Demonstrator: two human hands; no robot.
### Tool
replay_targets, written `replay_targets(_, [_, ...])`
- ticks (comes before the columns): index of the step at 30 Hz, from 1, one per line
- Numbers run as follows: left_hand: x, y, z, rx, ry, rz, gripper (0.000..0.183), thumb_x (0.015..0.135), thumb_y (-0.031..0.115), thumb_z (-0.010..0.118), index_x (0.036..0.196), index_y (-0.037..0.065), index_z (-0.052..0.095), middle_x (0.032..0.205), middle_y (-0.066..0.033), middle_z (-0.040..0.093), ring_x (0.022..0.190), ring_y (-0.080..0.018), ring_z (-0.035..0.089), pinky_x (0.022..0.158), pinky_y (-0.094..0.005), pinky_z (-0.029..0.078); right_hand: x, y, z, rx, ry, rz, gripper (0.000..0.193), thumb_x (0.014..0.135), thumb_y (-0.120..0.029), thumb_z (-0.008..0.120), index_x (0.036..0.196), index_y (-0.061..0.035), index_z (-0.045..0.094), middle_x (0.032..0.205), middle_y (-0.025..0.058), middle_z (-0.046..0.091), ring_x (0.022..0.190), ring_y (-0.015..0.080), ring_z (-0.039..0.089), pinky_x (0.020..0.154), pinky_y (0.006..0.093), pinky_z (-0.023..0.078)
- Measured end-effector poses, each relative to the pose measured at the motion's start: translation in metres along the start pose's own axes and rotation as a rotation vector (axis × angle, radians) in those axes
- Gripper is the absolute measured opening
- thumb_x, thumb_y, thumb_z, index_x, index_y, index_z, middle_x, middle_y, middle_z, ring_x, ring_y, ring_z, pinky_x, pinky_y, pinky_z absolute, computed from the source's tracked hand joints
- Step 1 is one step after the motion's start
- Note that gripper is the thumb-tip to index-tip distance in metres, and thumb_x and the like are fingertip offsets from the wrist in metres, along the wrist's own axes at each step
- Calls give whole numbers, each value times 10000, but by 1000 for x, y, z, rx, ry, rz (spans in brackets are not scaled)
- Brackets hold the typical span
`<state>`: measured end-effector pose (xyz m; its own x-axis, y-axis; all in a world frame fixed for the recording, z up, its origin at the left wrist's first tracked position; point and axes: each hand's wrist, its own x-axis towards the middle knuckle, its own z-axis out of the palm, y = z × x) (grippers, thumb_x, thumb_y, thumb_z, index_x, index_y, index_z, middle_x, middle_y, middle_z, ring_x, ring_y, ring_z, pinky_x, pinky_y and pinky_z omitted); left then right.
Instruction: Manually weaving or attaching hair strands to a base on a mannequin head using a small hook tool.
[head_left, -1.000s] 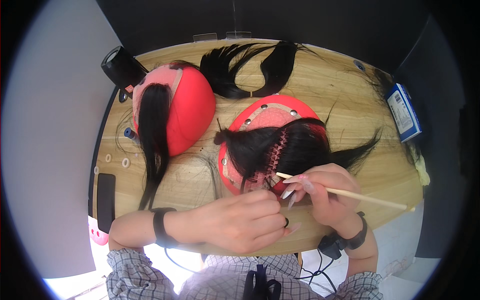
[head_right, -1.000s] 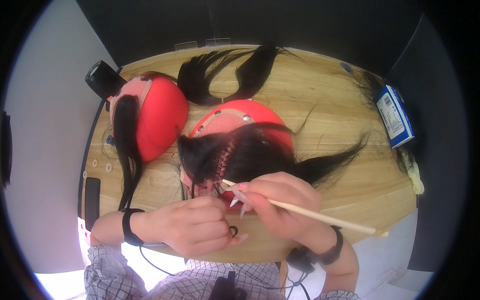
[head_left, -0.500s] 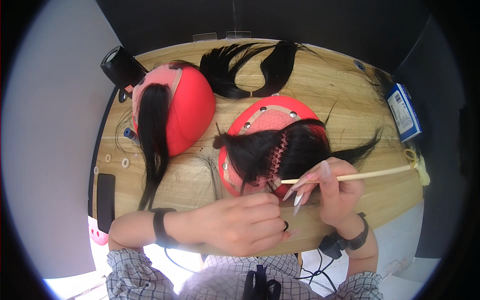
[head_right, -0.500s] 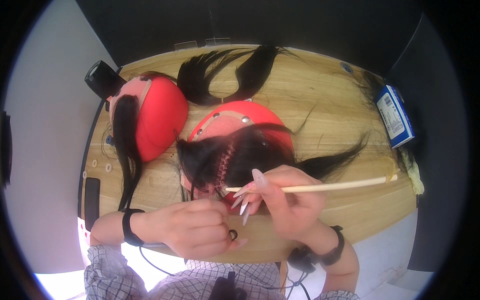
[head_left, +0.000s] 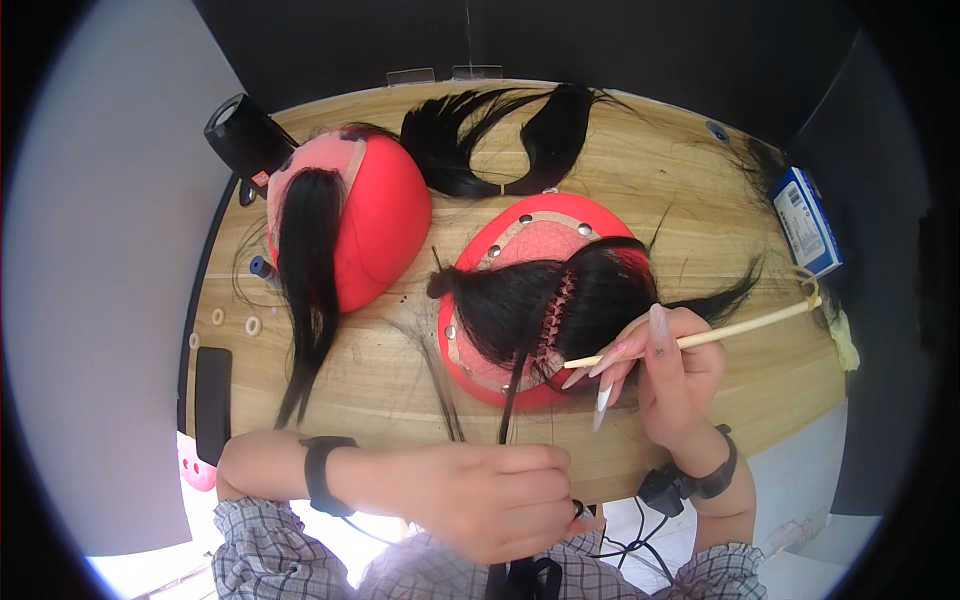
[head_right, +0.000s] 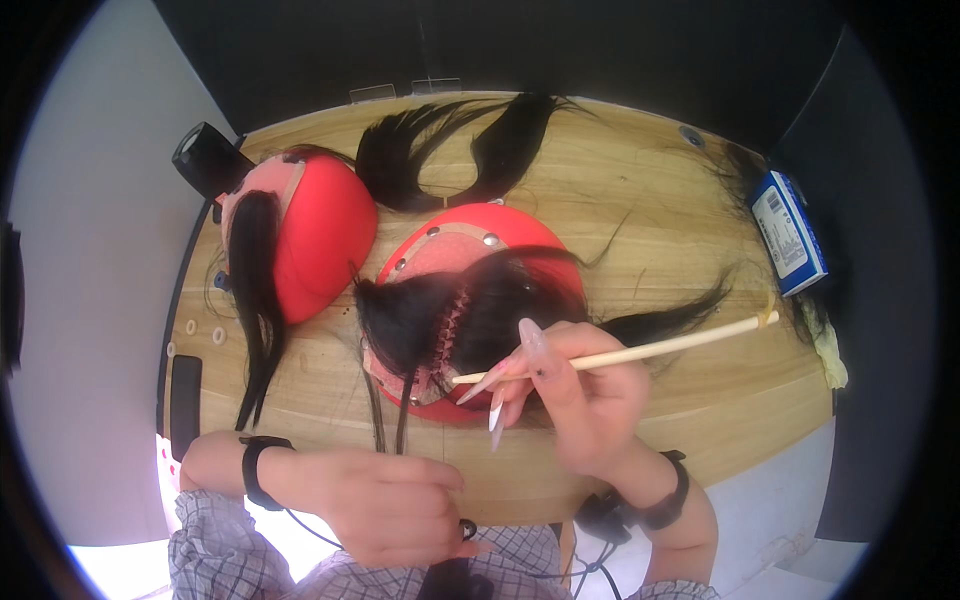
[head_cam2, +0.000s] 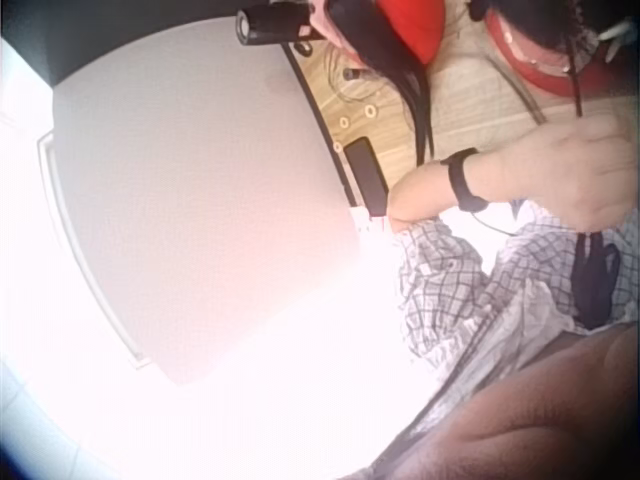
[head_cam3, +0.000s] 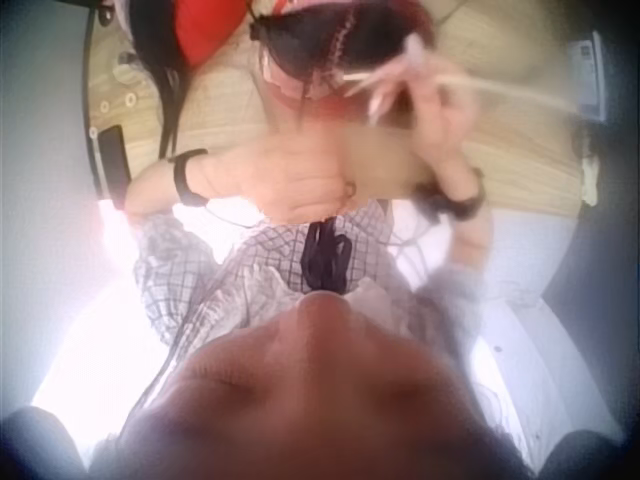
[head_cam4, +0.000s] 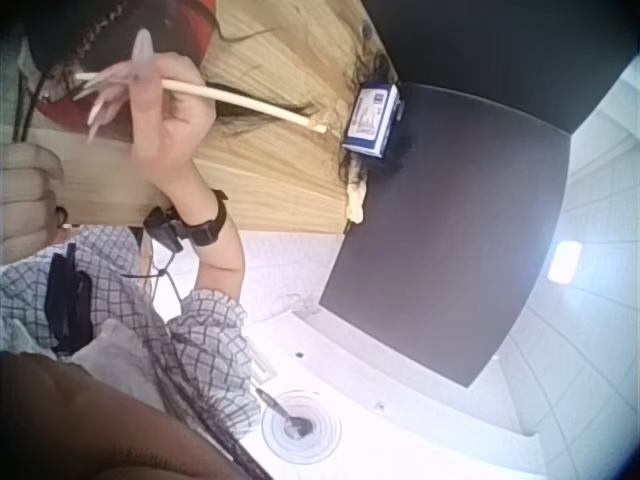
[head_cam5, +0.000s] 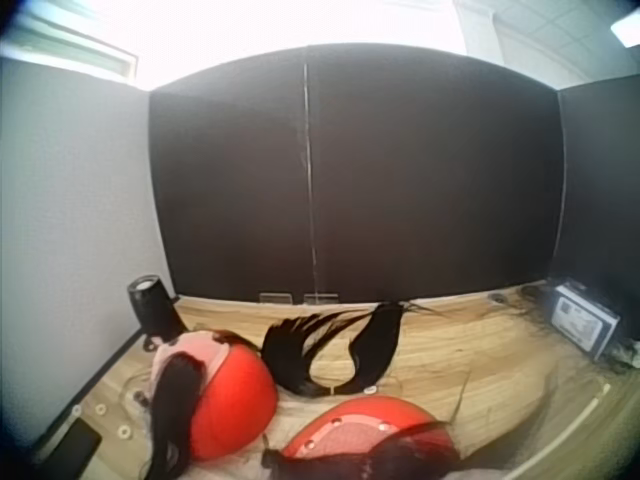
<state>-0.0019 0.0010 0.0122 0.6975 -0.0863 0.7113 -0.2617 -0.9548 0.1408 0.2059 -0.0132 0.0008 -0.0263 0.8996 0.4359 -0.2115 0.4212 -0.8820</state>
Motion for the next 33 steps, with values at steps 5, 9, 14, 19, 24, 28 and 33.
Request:
replay_targets(5, [5, 5, -5, -20, 4, -2, 247, 796, 105, 761, 664, 51, 559, 701, -32, 541, 632, -154, 551, 811, -323, 564, 1, -3, 2, 37, 30, 34, 226, 1034, -104, 459, 938, 58, 583, 789, 169, 638, 635, 185, 649, 577, 309, 564])
replay_targets(9, [7, 1, -5, -14, 38, -1, 248, 797, 94, 757, 654, 52, 558, 687, -30, 539, 623, -149, 550, 820, -322, 567, -1, 2, -3, 104, -21, 13, 236, 1031, -95, 455, 904, 55, 586, 769, 167, 621, 636, 191, 649, 600, 322, 571])
replay_targets(14, [6, -1, -4, -20, 28, -5, 240, 798, 79, 750, 651, 51, 561, 686, -30, 542, 622, -146, 553, 828, -321, 568, -1, -1, -1, 126, -29, 16, 223, 1014, -76, 467, 891, 57, 599, 805, 169, 624, 654, 193, 652, 619, 317, 568])
replay_targets(19, [4, 0, -4, -39, 28, 3, 229, 799, 74, 745, 658, 50, 566, 696, -32, 551, 621, -144, 555, 832, -323, 569, 1, -3, -4, -56, -128, -44, 186, 983, -37, 493, 891, 62, 619, 841, 173, 637, 683, 190, 666, 600, 294, 555])
replay_targets(24, [3, 1, -2, -48, 31, -3, 182, 788, 67, 730, 689, 23, 584, 715, -36, 514, 655, -167, 534, 802, -340, 544, 2, -4, -7, -112, -173, -72, 186, 984, -34, 487, 895, 66, 616, 843, 173, 636, 683, 183, 665, 583, 287, 546])
replay_targets(28, [3, 0, -1, -55, 50, -2, 152, 780, 54, 720, 712, -1, 596, 717, -38, 466, 676, -187, 507, 751, -347, 516, 0, 2, -2, 61, -76, -34, 173, 999, -58, 484, 893, 44, 575, 814, 157, 615, 648, 172, 645, 571, 282, 538])
replay_targets(33, [4, 0, 0, -36, 71, -5, 212, 793, 52, 740, 677, 19, 565, 695, -38, 493, 630, -172, 512, 726, -322, 528, -1, -1, -4, 54, -65, 59, 222, 1022, -181, 481, 901, 1, 518, 765, 127, 580, 606, 157, 612, 657, 330, 569])
